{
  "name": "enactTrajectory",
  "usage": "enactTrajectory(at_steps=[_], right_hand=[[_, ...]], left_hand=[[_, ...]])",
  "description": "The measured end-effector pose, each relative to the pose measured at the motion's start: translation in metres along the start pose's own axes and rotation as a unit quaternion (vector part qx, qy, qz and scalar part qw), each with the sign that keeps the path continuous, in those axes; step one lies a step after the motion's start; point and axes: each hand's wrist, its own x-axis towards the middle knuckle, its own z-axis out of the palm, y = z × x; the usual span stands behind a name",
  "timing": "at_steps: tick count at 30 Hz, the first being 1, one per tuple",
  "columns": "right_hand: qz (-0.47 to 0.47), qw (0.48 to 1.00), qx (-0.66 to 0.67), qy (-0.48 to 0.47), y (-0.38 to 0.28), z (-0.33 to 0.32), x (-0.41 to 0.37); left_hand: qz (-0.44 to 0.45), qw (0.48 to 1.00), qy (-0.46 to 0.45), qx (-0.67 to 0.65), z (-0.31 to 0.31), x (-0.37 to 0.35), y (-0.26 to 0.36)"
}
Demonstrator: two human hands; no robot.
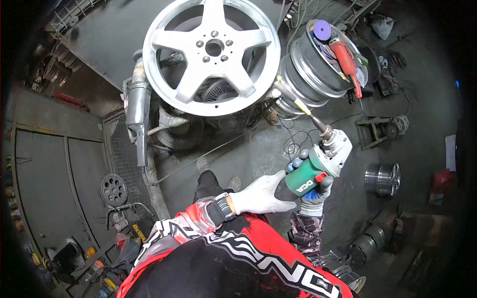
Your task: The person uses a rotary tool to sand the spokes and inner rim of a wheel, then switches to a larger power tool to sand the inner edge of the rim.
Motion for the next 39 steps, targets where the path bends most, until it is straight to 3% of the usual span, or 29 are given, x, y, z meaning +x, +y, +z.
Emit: enactTrajectory(at_steps=[3,8,10,11,12,13,17,22,25,26,29,37,39], right_hand=[[0.012,0.999,-0.002,0.036,0.012,0.008,0.002],[0.027,0.999,0.028,-0.01,0.035,0.028,0.025],[0.001,0.989,-0.051,0.141,0.041,0.037,0.034],[0.003,0.987,-0.058,0.15,0.04,0.042,0.04],[-0.005,0.971,-0.152,0.183,0.037,0.048,0.045],[-0.008,0.946,-0.244,0.214,0.036,0.052,0.049],[-0.108,0.861,-0.42,0.265,0.046,0.021,0.036],[-0.055,0.888,-0.343,0.301,0.064,0.014,0.033],[-0.011,0.92,-0.279,0.276,0.069,-0.001,0.028],[-0.005,0.921,-0.28,0.272,0.071,-0.009,0.028],[0.018,0.931,-0.264,0.251,0.071,-0.032,0.032],[0.039,0.939,-0.277,0.199,0.053,-0.063,0.069],[0.039,0.907,-0.34,0.248,0.045,-0.06,0.081]], left_hand=[[-0.026,0.999,-0.017,-0.008,-0.016,-0.009,-0.002],[-0.051,0.998,-0.028,-0.018,-0.05,-0.014,-0.011],[-0.072,0.992,-0.086,-0.049,-0.073,-0.007,-0.008],[-0.09,0.984,-0.135,-0.075,-0.084,-0.001,-0.009],[-0.082,0.985,-0.14,-0.05,-0.089,0.006,-0.018],[0.006,0.992,-0.121,-0.022,-0.091,0.013,-0.035],[0.058,0.989,-0.023,-0.136,-0.103,0.032,-0.07],[0.05,0.973,-0.041,-0.219,-0.108,0.068,-0.063],[-0.001,0.974,-0.068,-0.218,-0.104,0.085,-0.062],[0.034,0.967,-0.016,-0.253,-0.091,0.091,-0.068],[0.008,0.958,0.0,-0.286,-0.093,0.1,-0.064],[0.041,0.944,0.175,-0.277,-0.071,0.138,-0.078],[0.059,0.941,0.192,-0.272,-0.072,0.146,-0.073]])
